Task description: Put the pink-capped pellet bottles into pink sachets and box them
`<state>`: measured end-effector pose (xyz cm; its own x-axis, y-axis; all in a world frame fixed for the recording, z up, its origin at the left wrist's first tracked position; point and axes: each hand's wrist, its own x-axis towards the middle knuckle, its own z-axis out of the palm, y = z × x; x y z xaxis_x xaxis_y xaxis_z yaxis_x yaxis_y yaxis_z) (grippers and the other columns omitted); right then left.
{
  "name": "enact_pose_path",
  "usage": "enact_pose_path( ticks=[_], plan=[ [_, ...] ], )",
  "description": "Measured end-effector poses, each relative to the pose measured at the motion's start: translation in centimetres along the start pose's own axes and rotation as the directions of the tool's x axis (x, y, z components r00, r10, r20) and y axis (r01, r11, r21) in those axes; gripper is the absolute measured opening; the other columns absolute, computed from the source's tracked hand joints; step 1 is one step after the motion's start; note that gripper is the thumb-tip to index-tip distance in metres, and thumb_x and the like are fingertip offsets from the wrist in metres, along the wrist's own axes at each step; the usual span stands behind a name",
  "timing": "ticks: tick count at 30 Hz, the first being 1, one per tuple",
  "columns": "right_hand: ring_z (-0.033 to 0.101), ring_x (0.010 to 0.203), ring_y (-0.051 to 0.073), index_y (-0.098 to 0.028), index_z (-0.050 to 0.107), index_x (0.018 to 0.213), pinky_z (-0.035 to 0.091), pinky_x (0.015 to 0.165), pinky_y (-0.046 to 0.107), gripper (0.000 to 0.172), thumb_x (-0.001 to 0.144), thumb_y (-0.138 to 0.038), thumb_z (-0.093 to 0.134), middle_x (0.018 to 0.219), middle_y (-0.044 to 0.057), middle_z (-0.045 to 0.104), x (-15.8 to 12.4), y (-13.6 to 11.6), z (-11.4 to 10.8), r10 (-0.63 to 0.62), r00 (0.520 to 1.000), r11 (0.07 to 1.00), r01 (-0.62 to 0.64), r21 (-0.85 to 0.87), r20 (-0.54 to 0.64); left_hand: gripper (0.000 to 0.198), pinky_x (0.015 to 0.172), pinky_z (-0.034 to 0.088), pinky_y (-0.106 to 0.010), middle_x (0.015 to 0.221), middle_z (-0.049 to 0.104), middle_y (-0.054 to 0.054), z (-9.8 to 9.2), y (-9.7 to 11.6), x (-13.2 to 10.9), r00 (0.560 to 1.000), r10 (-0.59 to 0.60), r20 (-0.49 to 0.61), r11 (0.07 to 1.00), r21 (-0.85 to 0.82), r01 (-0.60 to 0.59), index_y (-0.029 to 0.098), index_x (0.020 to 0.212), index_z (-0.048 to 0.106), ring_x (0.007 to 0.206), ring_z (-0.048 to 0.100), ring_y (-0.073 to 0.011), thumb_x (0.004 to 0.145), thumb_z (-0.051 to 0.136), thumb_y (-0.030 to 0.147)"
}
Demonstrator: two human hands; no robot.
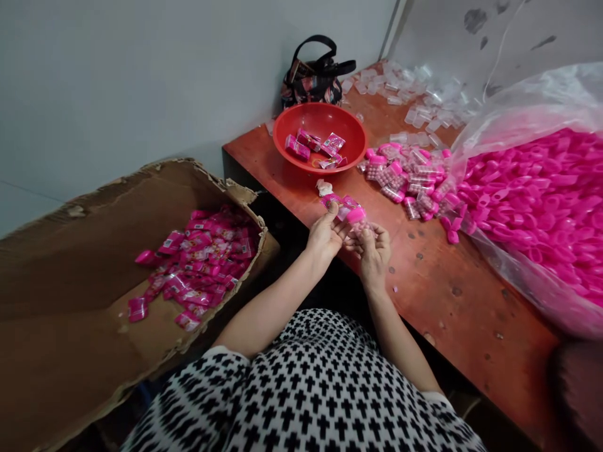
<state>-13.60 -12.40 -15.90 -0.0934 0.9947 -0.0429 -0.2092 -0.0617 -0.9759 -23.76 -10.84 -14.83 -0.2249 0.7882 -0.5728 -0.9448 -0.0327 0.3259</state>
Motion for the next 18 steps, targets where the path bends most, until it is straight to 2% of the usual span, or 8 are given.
enact_pose_path(
  ticks=[5, 9, 12, 15, 18],
  plan=[
    [0.059, 0.049, 0.009, -0.022, 0.047, 0.095, 0.050, 0.047, 0.020, 0.027, 0.080, -0.039, 0.061, 0.068, -0.005, 0.064, 0.0, 0.0, -0.3, -0.004, 1.000, 1.000, 0.004, 0.009, -0.020, 0.027, 0.057, 0.049, -0.024, 0.064, 0.063, -0.001, 0.5, -0.8, -0.6, 0.997, 0.041, 0.067, 0.996, 0.079, -0.046, 0.015, 0.071, 0.057, 0.056, 0.061, -0.0120, 0.068, 0.075, 0.034],
    [0.057, 0.046, 0.007, -0.022, 0.046, 0.094, 0.045, 0.041, 0.017, 0.027, 0.082, -0.043, 0.058, 0.069, -0.004, 0.066, -0.1, 0.5, -0.6, 0.066, 0.995, 0.997, -0.070, 0.045, 0.076, 0.036, 0.047, 0.042, -0.021, 0.057, 0.059, 0.000, 0.4, -0.7, -0.8, 0.986, 0.080, 0.147, 0.975, 0.196, -0.109, 0.014, 0.070, 0.055, 0.047, 0.055, -0.0097, 0.061, 0.079, 0.039],
    [0.057, 0.047, 0.007, -0.021, 0.046, 0.089, 0.043, 0.041, 0.016, 0.027, 0.083, -0.045, 0.056, 0.066, -0.004, 0.065, -0.2, 1.0, -0.5, 0.102, 0.987, 0.993, -0.108, 0.048, 0.122, 0.039, 0.048, 0.043, -0.021, 0.061, 0.062, -0.001, 0.0, -0.2, -0.8, 0.962, 0.107, 0.250, 0.951, 0.256, -0.172, 0.013, 0.070, 0.056, 0.050, 0.056, -0.0096, 0.055, 0.082, 0.037],
    [0.057, 0.047, 0.007, -0.021, 0.046, 0.089, 0.045, 0.043, 0.018, 0.026, 0.082, -0.043, 0.058, 0.065, -0.005, 0.063, -0.3, 1.4, -0.5, 0.031, 0.996, 1.000, -0.031, 0.001, 0.087, 0.039, 0.049, 0.043, -0.020, 0.065, 0.063, 0.000, -0.4, 0.1, -0.9, 0.930, 0.124, 0.345, 0.928, 0.292, -0.232, 0.011, 0.077, 0.060, 0.053, 0.057, -0.0091, 0.055, 0.083, 0.033],
    [0.058, 0.050, 0.009, -0.022, 0.046, 0.093, 0.047, 0.046, 0.020, 0.026, 0.082, -0.043, 0.058, 0.067, -0.005, 0.061, -0.4, 1.8, -0.5, -0.042, 0.998, 0.997, 0.046, -0.069, 0.054, 0.039, 0.047, 0.041, -0.020, 0.063, 0.062, 0.001, -0.5, 0.2, -0.9, 0.925, 0.095, 0.367, 0.915, 0.334, -0.227, 0.012, 0.079, 0.059, 0.050, 0.055, -0.0083, 0.054, 0.083, 0.031]
  ],
)
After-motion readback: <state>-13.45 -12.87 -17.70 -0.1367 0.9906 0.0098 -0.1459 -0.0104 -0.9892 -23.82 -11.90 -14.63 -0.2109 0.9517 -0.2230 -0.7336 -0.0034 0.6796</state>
